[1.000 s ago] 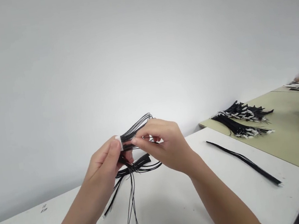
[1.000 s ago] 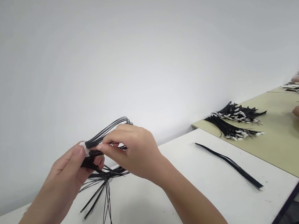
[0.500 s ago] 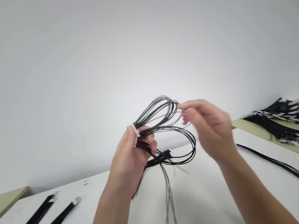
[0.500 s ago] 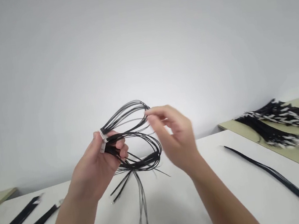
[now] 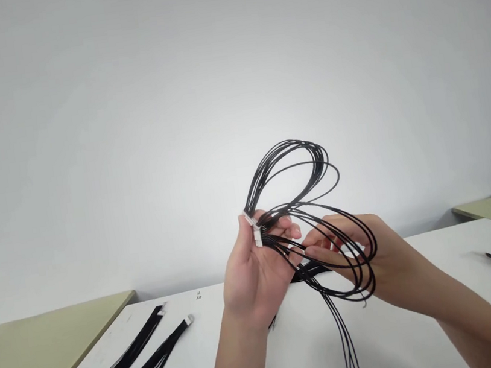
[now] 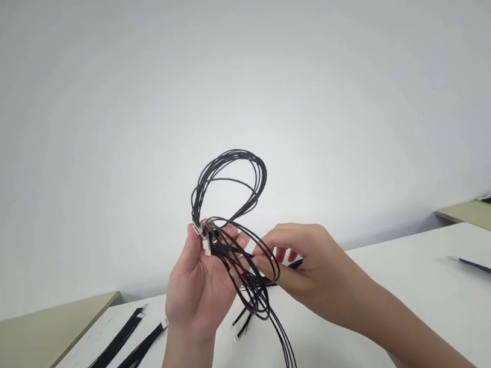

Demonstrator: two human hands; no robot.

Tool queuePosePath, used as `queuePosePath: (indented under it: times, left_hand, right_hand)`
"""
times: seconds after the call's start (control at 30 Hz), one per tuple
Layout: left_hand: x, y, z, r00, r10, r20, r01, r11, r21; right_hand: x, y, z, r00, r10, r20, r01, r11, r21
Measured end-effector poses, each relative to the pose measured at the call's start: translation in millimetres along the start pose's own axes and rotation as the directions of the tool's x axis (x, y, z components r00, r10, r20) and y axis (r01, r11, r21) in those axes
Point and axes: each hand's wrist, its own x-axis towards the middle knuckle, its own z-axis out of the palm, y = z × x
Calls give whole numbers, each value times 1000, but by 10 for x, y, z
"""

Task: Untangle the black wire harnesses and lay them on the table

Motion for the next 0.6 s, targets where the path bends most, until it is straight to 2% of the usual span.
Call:
queuePosePath:
  times: [0.2, 0.43, 0.5, 0.6]
  left_hand:
    - [-2, -5, 21, 1000, -17, 21, 17, 999, -36]
    - [12, -24, 5, 999, 45, 27, -47, 997, 67]
    - [24, -28, 0, 999, 47, 13, -48, 995, 93]
    - [36, -29, -5, 999, 36, 1, -36, 993, 111]
  right_hand:
    - [0, 9, 14, 994, -49, -99, 38, 993, -113]
    - [-25, 28, 4, 943, -250, -217, 168, 926, -337]
    - [-32, -12, -9, 945, -219, -244, 140, 943, -303]
    - [-28, -52, -41, 977, -62, -203, 55, 998, -39]
